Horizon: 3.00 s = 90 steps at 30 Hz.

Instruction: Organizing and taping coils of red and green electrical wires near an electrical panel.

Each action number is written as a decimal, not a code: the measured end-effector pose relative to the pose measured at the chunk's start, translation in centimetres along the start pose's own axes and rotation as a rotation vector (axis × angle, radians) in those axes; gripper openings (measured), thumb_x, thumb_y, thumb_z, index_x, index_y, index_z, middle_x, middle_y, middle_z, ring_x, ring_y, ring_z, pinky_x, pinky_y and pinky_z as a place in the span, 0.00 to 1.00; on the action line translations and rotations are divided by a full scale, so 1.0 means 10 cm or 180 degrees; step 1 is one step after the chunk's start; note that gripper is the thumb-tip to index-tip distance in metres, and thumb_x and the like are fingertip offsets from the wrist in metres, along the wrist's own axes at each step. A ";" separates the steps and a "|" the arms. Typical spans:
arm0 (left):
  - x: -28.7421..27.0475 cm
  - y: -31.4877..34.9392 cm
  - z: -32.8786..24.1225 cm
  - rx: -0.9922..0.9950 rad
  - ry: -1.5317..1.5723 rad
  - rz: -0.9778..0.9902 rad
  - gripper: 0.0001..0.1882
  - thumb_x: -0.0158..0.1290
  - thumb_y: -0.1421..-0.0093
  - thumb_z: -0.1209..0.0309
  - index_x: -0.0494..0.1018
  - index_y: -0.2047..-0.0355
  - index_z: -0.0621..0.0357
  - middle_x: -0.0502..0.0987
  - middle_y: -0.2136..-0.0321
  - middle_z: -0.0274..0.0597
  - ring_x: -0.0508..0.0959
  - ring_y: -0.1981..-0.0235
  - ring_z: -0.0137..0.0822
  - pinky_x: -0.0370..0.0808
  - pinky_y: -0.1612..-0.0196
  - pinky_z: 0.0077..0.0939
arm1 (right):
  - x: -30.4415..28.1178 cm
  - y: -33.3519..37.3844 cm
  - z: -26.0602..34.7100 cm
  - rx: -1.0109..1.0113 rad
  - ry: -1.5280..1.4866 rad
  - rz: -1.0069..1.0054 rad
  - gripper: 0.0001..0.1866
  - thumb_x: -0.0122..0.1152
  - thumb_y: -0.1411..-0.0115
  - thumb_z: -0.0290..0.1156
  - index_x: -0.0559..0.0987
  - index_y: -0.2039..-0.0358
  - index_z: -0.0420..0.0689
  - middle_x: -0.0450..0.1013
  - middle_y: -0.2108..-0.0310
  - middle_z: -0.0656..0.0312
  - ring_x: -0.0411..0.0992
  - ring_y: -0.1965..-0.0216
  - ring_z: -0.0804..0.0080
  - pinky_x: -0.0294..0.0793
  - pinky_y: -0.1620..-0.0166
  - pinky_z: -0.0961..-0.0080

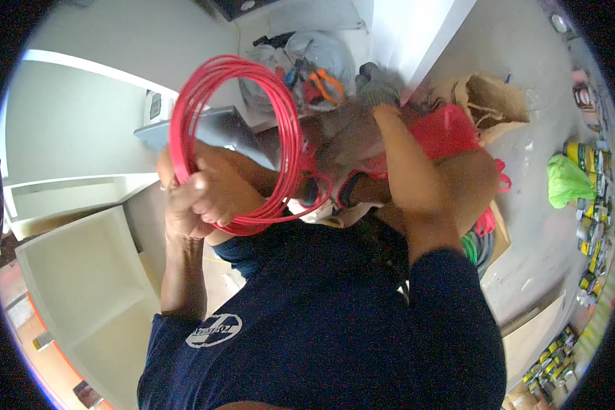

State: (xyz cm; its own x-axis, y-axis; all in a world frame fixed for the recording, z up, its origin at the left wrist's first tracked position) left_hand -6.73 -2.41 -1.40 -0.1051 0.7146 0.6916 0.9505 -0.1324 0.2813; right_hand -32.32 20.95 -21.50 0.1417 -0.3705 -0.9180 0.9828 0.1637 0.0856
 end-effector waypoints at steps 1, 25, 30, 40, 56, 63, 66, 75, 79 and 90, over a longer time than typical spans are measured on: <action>-0.06 -0.01 0.03 -0.0026 -0.0238 -0.0176 0.07 0.54 0.40 0.74 0.69 0.67 0.65 0.61 0.90 0.32 0.60 0.91 0.27 0.61 0.87 0.25 | -0.41 0.34 0.35 0.0013 -0.1047 -0.0245 0.12 0.56 0.42 0.40 0.77 0.59 0.50 0.75 0.61 0.50 0.72 0.58 0.47 0.71 0.56 0.58; 0.29 -0.29 1.17 -0.0349 -0.2194 -0.0083 0.15 0.63 0.45 0.71 0.77 0.61 0.69 0.76 0.80 0.36 0.72 0.83 0.21 0.69 0.81 0.19 | -1.50 2.70 0.93 -0.0695 -0.1437 0.0523 0.24 0.71 0.54 0.34 0.77 0.56 0.38 0.75 0.60 0.53 0.75 0.58 0.60 0.73 0.54 0.68; 0.24 -0.27 1.20 -0.0710 -0.2217 0.0081 0.13 0.62 0.45 0.71 0.77 0.63 0.68 0.75 0.81 0.35 0.72 0.84 0.21 0.67 0.82 0.18 | -1.45 2.71 1.00 -0.0948 -0.1114 0.0584 0.22 0.71 0.52 0.34 0.78 0.58 0.39 0.75 0.66 0.53 0.75 0.63 0.61 0.74 0.59 0.68; 0.17 -0.27 1.38 -0.0277 -0.2246 -0.0063 0.16 0.66 0.48 0.70 0.77 0.64 0.67 0.78 0.77 0.36 0.76 0.76 0.25 0.74 0.71 0.23 | -1.33 2.73 0.98 -0.0293 -0.1301 0.0943 0.15 0.64 0.46 0.37 0.79 0.63 0.40 0.75 0.72 0.54 0.75 0.69 0.60 0.72 0.64 0.66; 0.19 -0.22 1.72 -0.0275 -0.3239 0.0249 0.17 0.61 0.50 0.64 0.75 0.64 0.63 0.79 0.70 0.57 0.80 0.64 0.52 0.76 0.59 0.43 | -1.05 2.95 0.87 -0.0500 -0.0480 0.0773 0.15 0.59 0.42 0.33 0.78 0.56 0.40 0.77 0.66 0.50 0.77 0.65 0.62 0.73 0.61 0.69; 0.11 -0.17 1.57 -0.0323 -0.2942 -0.0097 0.23 0.64 0.52 0.64 0.72 0.58 0.61 0.79 0.66 0.57 0.79 0.59 0.55 0.75 0.54 0.44 | -1.13 2.88 0.99 -0.0263 -0.0454 0.0924 0.14 0.60 0.43 0.35 0.79 0.59 0.42 0.76 0.67 0.50 0.76 0.65 0.55 0.72 0.62 0.66; 0.15 -0.15 1.61 -0.0382 -0.2732 0.0125 0.24 0.65 0.53 0.66 0.71 0.57 0.63 0.79 0.65 0.58 0.79 0.58 0.55 0.75 0.54 0.44 | -0.99 2.94 1.00 -0.0814 0.1000 0.1313 0.19 0.57 0.39 0.39 0.77 0.50 0.44 0.77 0.62 0.50 0.75 0.65 0.52 0.73 0.61 0.62; 0.14 -0.18 1.61 -0.0221 -0.2495 0.0148 0.24 0.66 0.54 0.67 0.72 0.58 0.62 0.79 0.65 0.58 0.79 0.58 0.55 0.75 0.54 0.44 | -1.08 2.89 0.97 -0.0699 0.0926 0.1081 0.16 0.58 0.40 0.39 0.78 0.55 0.44 0.78 0.64 0.51 0.75 0.66 0.52 0.73 0.63 0.61; 0.13 -0.20 1.59 -0.0117 -0.2770 0.0213 0.21 0.65 0.52 0.66 0.73 0.59 0.61 0.78 0.67 0.60 0.80 0.61 0.52 0.75 0.58 0.42 | -1.16 2.90 1.09 -0.1053 0.0262 0.0637 0.12 0.61 0.44 0.35 0.79 0.63 0.42 0.75 0.71 0.50 0.73 0.68 0.53 0.71 0.64 0.62; 0.11 -0.18 1.48 0.0024 -0.2713 -0.0130 0.16 0.60 0.49 0.72 0.73 0.60 0.63 0.77 0.67 0.59 0.80 0.64 0.51 0.75 0.60 0.41 | -1.12 2.85 1.03 -0.1184 0.0590 0.0698 0.16 0.63 0.46 0.36 0.78 0.59 0.43 0.75 0.67 0.49 0.72 0.67 0.46 0.71 0.63 0.53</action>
State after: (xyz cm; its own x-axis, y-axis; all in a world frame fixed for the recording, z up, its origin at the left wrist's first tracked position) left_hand -4.27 8.75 -10.99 0.1139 0.9919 -0.0570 0.9529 -0.0929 0.2886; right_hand -4.64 20.34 -4.78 0.2846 -0.1266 -0.9503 0.8180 0.5490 0.1718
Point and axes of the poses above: each hand's wrist, its own y-axis away from the middle knuckle, its own x-axis out of the palm, z = x × y, the point moved 10 cm from there along -y, towards the middle knuckle
